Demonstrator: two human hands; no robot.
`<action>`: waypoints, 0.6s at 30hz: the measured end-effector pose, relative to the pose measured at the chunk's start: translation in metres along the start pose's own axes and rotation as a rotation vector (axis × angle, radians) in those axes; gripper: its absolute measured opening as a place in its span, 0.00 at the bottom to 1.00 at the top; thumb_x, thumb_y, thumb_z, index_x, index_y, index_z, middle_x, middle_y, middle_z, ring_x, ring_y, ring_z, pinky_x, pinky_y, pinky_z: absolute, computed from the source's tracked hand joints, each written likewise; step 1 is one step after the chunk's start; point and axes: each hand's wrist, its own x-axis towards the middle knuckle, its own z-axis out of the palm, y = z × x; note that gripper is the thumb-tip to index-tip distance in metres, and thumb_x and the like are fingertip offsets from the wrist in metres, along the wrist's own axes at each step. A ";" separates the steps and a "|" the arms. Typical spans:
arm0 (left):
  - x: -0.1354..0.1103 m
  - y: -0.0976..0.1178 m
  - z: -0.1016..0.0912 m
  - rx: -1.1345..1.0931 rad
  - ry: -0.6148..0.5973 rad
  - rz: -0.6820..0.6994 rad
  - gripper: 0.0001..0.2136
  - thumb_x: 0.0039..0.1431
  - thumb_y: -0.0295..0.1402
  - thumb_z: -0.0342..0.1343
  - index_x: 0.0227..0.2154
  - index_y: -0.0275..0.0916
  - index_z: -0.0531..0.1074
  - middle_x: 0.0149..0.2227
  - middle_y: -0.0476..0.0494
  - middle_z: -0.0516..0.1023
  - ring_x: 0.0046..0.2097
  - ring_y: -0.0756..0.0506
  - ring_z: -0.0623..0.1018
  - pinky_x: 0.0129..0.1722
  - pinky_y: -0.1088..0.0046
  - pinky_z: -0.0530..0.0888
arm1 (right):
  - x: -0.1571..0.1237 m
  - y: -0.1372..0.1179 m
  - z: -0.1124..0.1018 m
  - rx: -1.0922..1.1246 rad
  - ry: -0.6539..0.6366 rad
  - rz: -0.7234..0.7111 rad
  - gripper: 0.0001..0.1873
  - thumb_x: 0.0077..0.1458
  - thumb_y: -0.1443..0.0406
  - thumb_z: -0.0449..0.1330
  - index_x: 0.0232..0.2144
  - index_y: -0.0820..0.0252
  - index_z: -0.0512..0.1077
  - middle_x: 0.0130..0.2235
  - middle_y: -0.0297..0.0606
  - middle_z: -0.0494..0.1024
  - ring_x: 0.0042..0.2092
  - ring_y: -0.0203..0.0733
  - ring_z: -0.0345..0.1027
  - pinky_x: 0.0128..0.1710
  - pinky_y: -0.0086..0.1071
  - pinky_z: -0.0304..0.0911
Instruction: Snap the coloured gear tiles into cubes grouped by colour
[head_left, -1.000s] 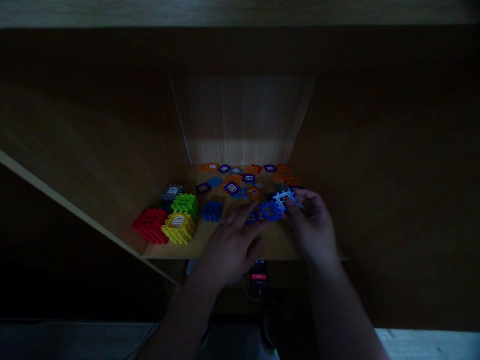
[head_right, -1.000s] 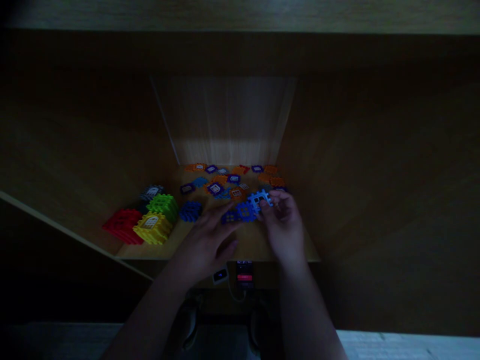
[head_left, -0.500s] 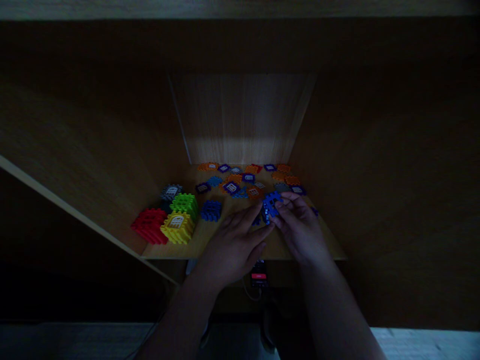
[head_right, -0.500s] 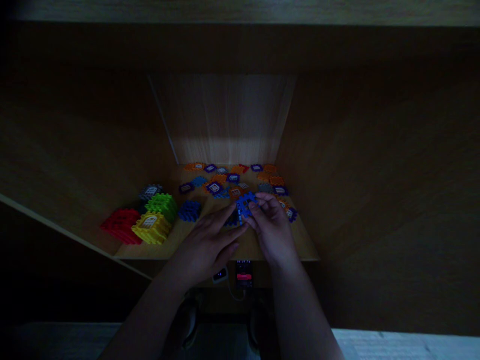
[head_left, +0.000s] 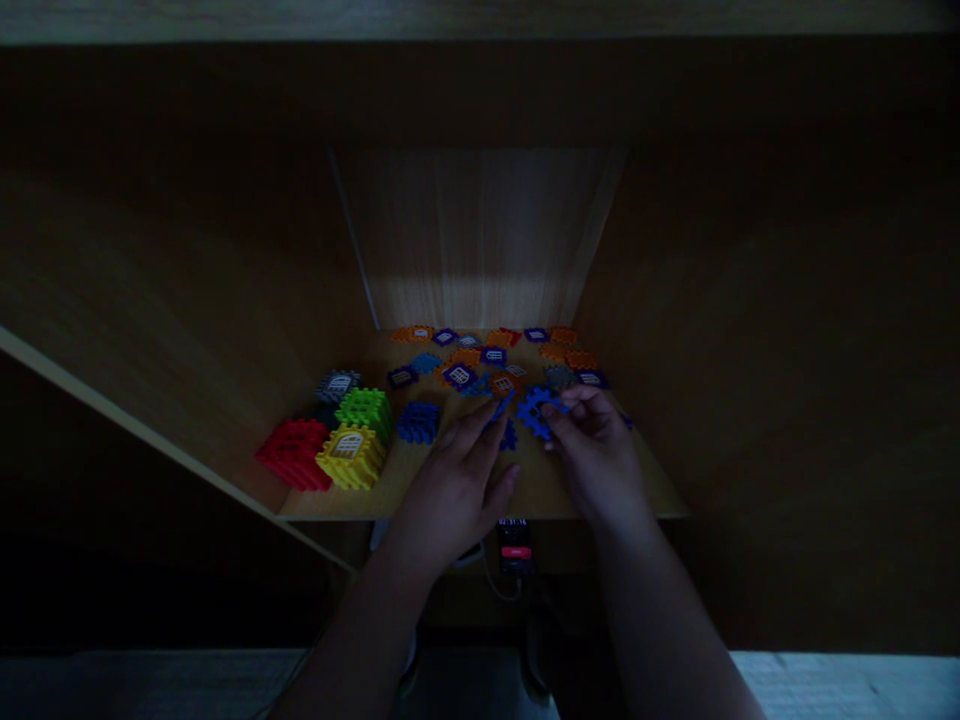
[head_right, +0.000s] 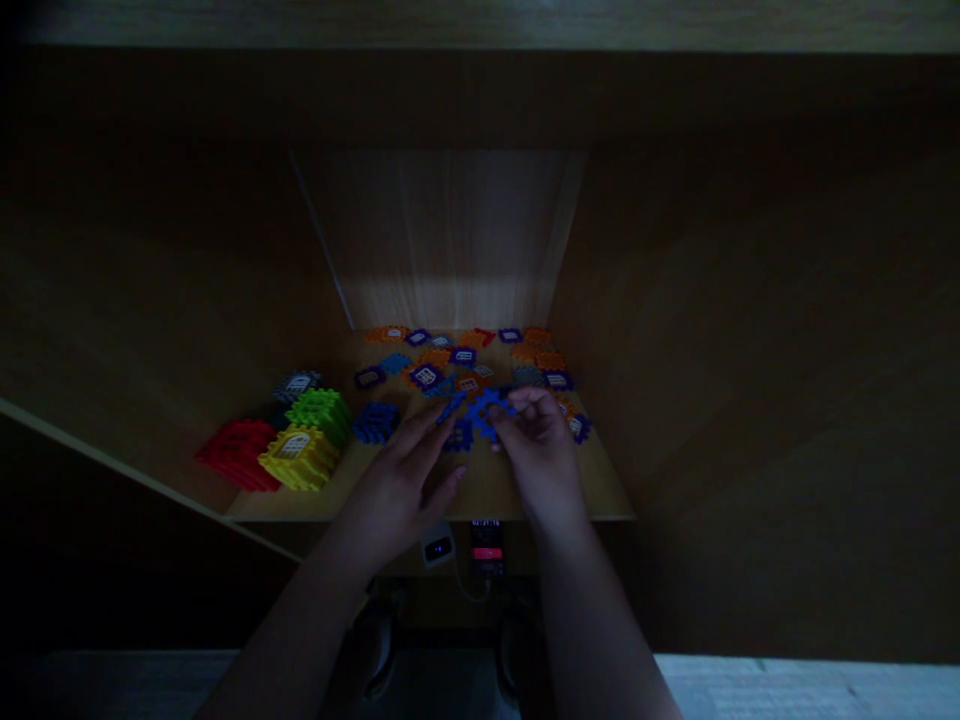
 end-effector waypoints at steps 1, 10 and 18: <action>0.000 0.000 0.001 0.007 0.009 -0.006 0.33 0.75 0.39 0.57 0.76 0.42 0.53 0.75 0.32 0.63 0.75 0.35 0.66 0.73 0.48 0.71 | -0.001 0.000 0.001 -0.021 -0.017 -0.018 0.21 0.51 0.57 0.78 0.39 0.51 0.72 0.36 0.27 0.76 0.32 0.34 0.69 0.26 0.23 0.68; -0.004 0.001 0.004 0.017 0.086 -0.047 0.20 0.74 0.41 0.57 0.64 0.40 0.68 0.64 0.31 0.76 0.67 0.32 0.76 0.65 0.47 0.78 | -0.017 -0.010 0.007 -0.244 -0.328 -0.135 0.11 0.64 0.53 0.70 0.39 0.51 0.81 0.42 0.37 0.85 0.46 0.44 0.80 0.48 0.37 0.77; 0.001 0.002 -0.008 -0.194 0.154 -0.141 0.13 0.79 0.32 0.45 0.50 0.40 0.75 0.50 0.37 0.81 0.53 0.40 0.81 0.56 0.57 0.80 | -0.015 -0.009 0.005 -0.512 -0.441 -0.374 0.09 0.69 0.64 0.64 0.48 0.46 0.83 0.52 0.37 0.84 0.54 0.44 0.79 0.59 0.43 0.73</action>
